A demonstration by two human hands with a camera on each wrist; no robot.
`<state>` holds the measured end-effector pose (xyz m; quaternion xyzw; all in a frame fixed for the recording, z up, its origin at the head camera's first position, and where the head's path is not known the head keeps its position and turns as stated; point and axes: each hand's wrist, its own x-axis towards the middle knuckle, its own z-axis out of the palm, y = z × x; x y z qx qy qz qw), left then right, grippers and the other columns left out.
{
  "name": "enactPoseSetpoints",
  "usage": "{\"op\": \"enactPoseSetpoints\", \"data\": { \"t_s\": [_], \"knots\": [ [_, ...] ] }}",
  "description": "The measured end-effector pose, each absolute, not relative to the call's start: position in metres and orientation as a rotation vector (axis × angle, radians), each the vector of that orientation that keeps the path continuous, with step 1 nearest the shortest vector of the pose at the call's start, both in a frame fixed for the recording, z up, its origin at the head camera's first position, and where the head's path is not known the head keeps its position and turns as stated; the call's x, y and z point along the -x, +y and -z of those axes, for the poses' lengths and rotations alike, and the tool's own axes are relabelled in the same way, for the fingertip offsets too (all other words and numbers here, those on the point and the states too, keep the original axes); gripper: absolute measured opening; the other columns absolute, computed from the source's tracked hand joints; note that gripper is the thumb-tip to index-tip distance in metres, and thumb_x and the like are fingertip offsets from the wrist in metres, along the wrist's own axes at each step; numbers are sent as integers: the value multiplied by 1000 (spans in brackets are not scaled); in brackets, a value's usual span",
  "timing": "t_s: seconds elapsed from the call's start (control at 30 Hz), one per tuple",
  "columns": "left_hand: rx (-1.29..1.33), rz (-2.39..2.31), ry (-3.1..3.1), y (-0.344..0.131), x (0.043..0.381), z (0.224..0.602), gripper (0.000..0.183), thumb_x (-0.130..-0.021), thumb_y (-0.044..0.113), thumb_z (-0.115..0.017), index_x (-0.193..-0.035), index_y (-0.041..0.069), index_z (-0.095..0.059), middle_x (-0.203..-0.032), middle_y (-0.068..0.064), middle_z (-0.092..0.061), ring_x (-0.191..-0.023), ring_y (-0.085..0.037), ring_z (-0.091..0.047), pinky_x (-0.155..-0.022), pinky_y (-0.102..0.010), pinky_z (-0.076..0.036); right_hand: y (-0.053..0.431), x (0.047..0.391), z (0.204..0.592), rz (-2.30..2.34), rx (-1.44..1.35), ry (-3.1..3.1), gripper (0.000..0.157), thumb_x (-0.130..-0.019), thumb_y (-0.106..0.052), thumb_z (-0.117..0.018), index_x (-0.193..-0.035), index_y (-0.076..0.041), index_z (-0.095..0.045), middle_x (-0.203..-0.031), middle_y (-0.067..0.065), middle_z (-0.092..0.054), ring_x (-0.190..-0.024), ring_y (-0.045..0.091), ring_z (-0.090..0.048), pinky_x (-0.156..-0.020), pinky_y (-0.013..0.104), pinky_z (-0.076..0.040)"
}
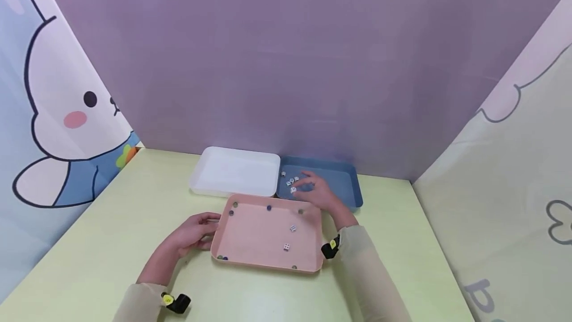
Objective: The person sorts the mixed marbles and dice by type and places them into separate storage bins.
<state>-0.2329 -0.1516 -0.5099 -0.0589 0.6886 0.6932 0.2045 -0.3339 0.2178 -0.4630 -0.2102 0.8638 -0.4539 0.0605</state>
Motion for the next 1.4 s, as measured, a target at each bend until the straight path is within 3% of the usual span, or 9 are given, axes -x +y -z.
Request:
{"op": "enactPoseSetpoints", "data": {
  "t_s": [0.27, 0.67, 0.97, 1.2, 1.4],
  "knots": [
    [160, -1950, 1910, -154, 230, 510, 38, -98, 10, -57, -133, -2, -49, -115, -19, -61, -94, -29, -65, -71, -44, -58, 234, 347, 459, 1442, 515, 2644, 28, -89, -14, -73, -111, 4, -70, -152, 23, -30, -141, 40, -21, -108, 63, -21],
    [131, -1929, 1914, -150, 231, 508, 39, -99, 12, -56, -134, -2, -48, -117, -21, -60, -95, -29, -64, -71, -45, -58, 255, 368, 470, 1385, 259, 2693, 31, -89, -21, -73, -114, -3, -71, -152, 16, -35, -140, 39, -25, -98, 55, -42],
    [118, -1935, 1914, -153, 229, 511, 39, -98, 10, -56, -134, -5, -48, -113, -19, -61, -94, -27, -65, -71, -44, -58, 259, 379, 479, 1392, 216, 2686, 33, -89, -26, -73, -116, -6, -71, -149, 17, -39, -138, 38, -30, -103, 54, -38],
    [111, -1936, 1922, -154, 228, 509, 39, -98, 10, -55, -134, -5, -48, -114, -20, -61, -94, -28, -64, -71, -44, -58, 259, 378, 477, 1407, 122, 2624, 33, -90, -23, -71, -118, -6, -69, -147, 16, -42, -132, 37, -39, -95, 52, -44],
    [138, -1918, 1928, -152, 230, 506, 37, -99, 10, -55, -133, -3, -50, -115, -19, -61, -94, -27, -64, -71, -44, -58, 263, 380, 477, 1361, 72, 2637, 35, -89, -25, -72, -120, -8, -69, -143, 15, -46, -133, 36, -38, -99, 53, -42]
  ]
}}
